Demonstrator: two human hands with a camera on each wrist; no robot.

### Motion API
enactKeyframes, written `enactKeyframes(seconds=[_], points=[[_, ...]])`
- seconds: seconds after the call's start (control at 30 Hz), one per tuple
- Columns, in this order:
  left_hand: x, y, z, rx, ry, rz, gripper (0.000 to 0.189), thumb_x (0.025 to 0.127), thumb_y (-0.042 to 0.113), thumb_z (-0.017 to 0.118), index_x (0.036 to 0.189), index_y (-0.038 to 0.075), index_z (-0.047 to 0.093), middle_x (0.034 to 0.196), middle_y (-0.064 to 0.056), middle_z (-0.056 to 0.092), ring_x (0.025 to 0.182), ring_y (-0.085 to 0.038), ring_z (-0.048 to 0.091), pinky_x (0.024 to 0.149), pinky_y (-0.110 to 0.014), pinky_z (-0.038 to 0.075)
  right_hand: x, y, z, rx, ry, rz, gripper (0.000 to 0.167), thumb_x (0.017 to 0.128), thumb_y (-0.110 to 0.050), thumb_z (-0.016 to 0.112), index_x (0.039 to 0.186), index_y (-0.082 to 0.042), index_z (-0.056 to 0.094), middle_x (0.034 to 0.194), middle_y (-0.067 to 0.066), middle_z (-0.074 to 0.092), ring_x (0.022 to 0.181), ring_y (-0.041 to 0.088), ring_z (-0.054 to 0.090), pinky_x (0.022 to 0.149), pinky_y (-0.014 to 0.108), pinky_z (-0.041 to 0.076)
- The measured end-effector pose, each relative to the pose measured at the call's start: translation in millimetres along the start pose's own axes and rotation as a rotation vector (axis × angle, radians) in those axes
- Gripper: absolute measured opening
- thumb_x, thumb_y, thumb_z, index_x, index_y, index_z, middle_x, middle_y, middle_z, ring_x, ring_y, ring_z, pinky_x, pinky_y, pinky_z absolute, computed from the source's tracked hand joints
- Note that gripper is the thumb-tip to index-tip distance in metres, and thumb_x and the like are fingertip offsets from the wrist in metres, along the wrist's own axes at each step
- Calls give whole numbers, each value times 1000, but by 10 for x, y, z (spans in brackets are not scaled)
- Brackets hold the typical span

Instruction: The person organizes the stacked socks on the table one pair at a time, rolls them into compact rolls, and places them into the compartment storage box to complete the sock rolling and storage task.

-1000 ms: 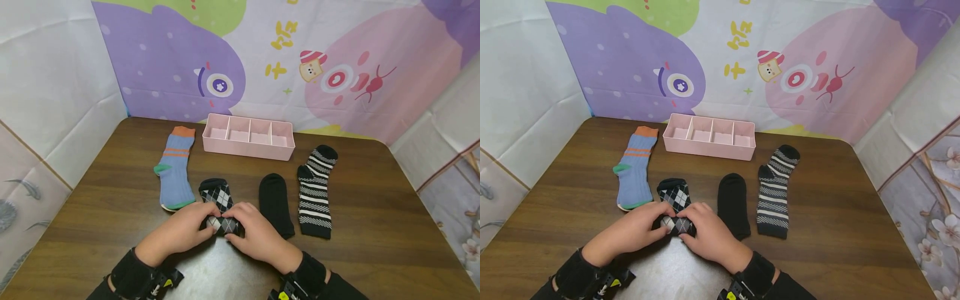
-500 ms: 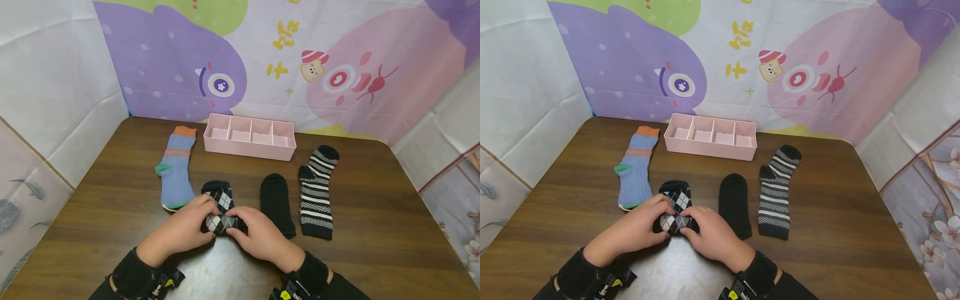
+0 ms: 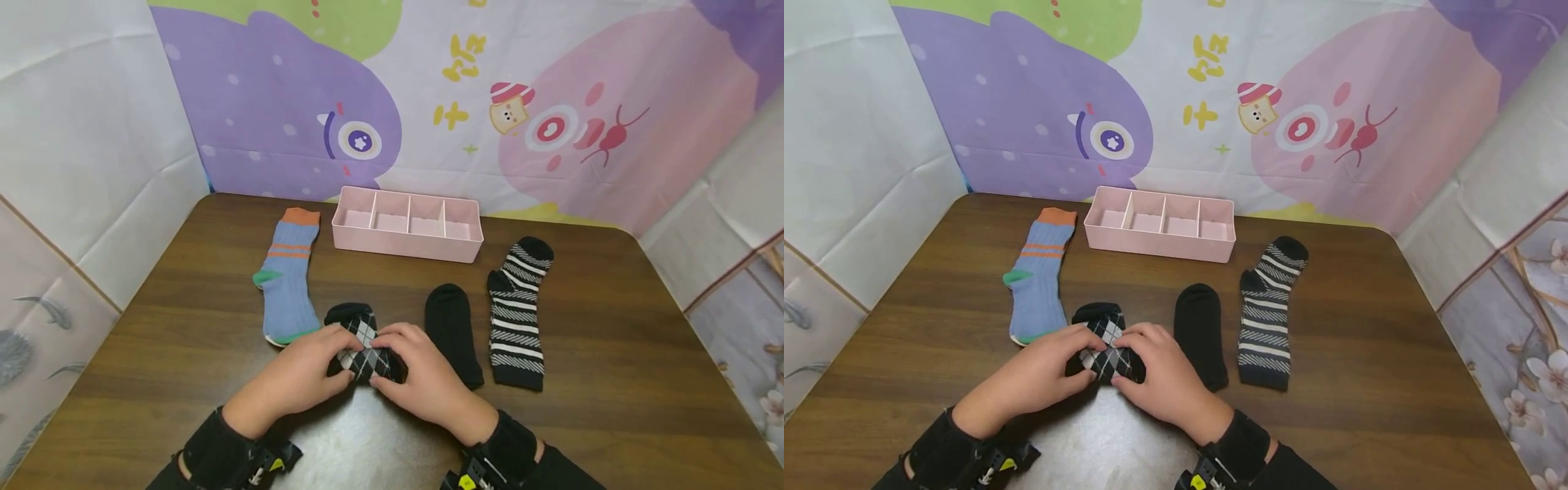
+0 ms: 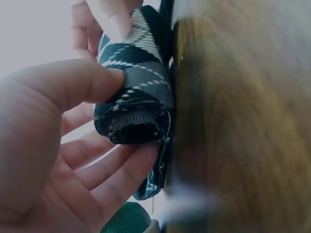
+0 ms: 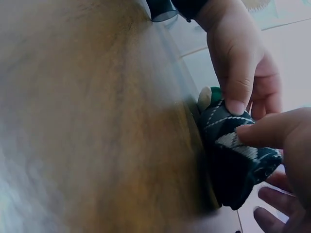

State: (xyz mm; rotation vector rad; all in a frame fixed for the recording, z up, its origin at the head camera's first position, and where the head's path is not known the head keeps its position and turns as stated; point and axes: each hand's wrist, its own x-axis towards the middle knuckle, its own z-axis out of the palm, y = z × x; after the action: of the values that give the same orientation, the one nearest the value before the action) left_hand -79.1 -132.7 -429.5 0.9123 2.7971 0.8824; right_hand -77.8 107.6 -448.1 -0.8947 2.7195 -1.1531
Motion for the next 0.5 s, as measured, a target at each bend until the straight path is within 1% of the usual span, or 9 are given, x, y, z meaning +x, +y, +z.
enactKeyframes(seconds=[0.03, 0.1, 0.17, 0.27, 0.37, 0.5], points=[[-3, -2, 0, -1, -3, -5, 33, 88, 15, 78, 120, 15, 67, 111, 4, 63, 100, -14, 64, 87, -39, 54, 1, 1, 0, -6, -9, -12, 47, 88, -24, 84, 131, -18, 66, 137, -2, 56, 126, 16, 52, 103, 44, 47], [-9, -5, -1, -10, -9, -9, 31, 90, 14, 77, 119, 14, 66, 112, 3, 64, 101, -16, 64, 87, -40, 54, 1, -1, 3, -11, -33, -33, 48, 88, -21, 84, 133, -20, 65, 139, -2, 56, 127, 17, 53, 104, 46, 45], [-15, -12, -3, -28, -16, -6, 28, 91, 11, 75, 117, 13, 66, 112, 2, 63, 102, -16, 64, 88, -40, 54, -2, -3, 7, -7, -52, -53, 48, 89, -19, 83, 133, -21, 64, 137, -3, 58, 125, 15, 55, 104, 44, 46], [-20, -19, -8, -55, -23, 6, 24, 91, 6, 72, 113, 14, 65, 113, 2, 62, 103, -16, 63, 88, -40, 53, -14, -17, 10, -4, -60, -69, 45, 91, -18, 81, 132, -21, 64, 132, -5, 60, 123, 12, 57, 104, 40, 47], [-15, -20, -12, -69, -30, 9, 24, 89, 5, 72, 111, 14, 66, 112, 3, 61, 101, -15, 62, 88, -39, 53, -26, -31, 7, -1, -64, -59, 42, 93, -21, 79, 133, -20, 64, 130, -5, 60, 121, 10, 58, 103, 38, 48], [-7, -8, -19, -78, -52, -22, 28, 84, 8, 77, 110, 12, 67, 110, 3, 59, 97, -14, 60, 86, -39, 53, -24, -39, 2, -9, -87, -27, 37, 97, -25, 75, 132, -18, 65, 129, -5, 62, 122, 11, 57, 103, 39, 48]])
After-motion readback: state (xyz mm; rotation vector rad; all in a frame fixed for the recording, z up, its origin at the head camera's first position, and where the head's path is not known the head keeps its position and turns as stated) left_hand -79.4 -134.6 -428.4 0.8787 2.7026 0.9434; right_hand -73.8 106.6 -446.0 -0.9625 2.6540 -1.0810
